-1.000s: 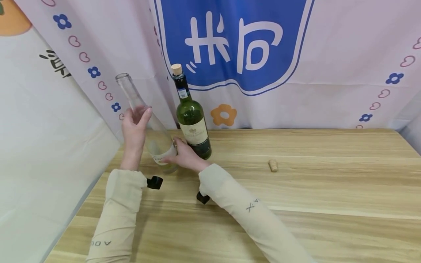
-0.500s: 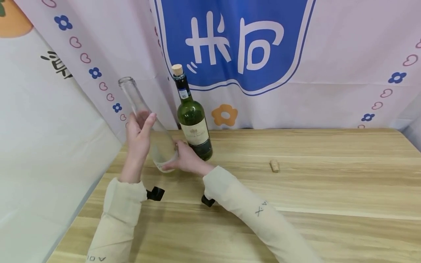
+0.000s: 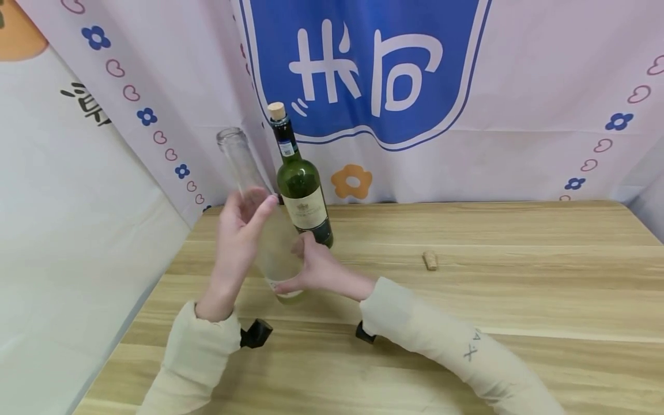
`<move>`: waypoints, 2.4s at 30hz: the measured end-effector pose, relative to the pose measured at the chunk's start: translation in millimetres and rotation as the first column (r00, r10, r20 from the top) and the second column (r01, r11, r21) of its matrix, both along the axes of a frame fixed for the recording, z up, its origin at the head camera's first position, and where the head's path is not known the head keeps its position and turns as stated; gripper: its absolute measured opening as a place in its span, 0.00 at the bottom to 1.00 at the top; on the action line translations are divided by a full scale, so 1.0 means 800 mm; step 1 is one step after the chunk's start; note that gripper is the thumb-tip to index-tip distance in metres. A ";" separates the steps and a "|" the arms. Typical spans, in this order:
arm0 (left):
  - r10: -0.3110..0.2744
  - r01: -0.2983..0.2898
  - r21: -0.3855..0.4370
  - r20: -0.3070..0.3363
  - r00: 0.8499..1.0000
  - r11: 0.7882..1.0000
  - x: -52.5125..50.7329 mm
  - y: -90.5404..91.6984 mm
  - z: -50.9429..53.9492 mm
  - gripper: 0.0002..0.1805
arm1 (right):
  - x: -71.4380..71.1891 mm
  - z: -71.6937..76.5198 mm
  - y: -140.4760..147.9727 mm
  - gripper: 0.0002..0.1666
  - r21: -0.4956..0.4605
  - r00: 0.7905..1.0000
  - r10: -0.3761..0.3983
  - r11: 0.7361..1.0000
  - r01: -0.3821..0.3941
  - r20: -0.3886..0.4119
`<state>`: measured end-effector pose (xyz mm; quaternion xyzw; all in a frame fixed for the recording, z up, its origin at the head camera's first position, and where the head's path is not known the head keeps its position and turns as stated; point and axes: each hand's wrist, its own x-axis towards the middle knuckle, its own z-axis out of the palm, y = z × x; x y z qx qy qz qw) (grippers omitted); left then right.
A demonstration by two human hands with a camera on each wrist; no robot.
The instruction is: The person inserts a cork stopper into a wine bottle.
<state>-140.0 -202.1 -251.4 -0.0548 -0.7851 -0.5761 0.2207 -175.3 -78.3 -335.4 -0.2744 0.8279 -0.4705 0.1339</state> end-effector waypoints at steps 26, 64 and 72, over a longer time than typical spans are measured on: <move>-0.318 0.305 -0.119 -0.107 0.942 0.945 0.001 0.132 -0.004 0.13 | 0.024 -0.001 0.153 0.46 0.002 0.991 -0.124 0.992 0.124 -0.046; -0.358 0.360 -0.176 0.046 0.933 0.916 -0.006 0.181 -0.017 0.20 | 0.000 -0.007 0.239 0.56 0.048 0.976 0.185 0.982 -0.181 -0.111; -0.420 0.423 -0.114 0.053 0.906 0.899 -0.011 0.177 -0.023 0.20 | -0.029 0.013 0.256 0.21 0.200 0.974 0.160 0.972 -0.127 -0.160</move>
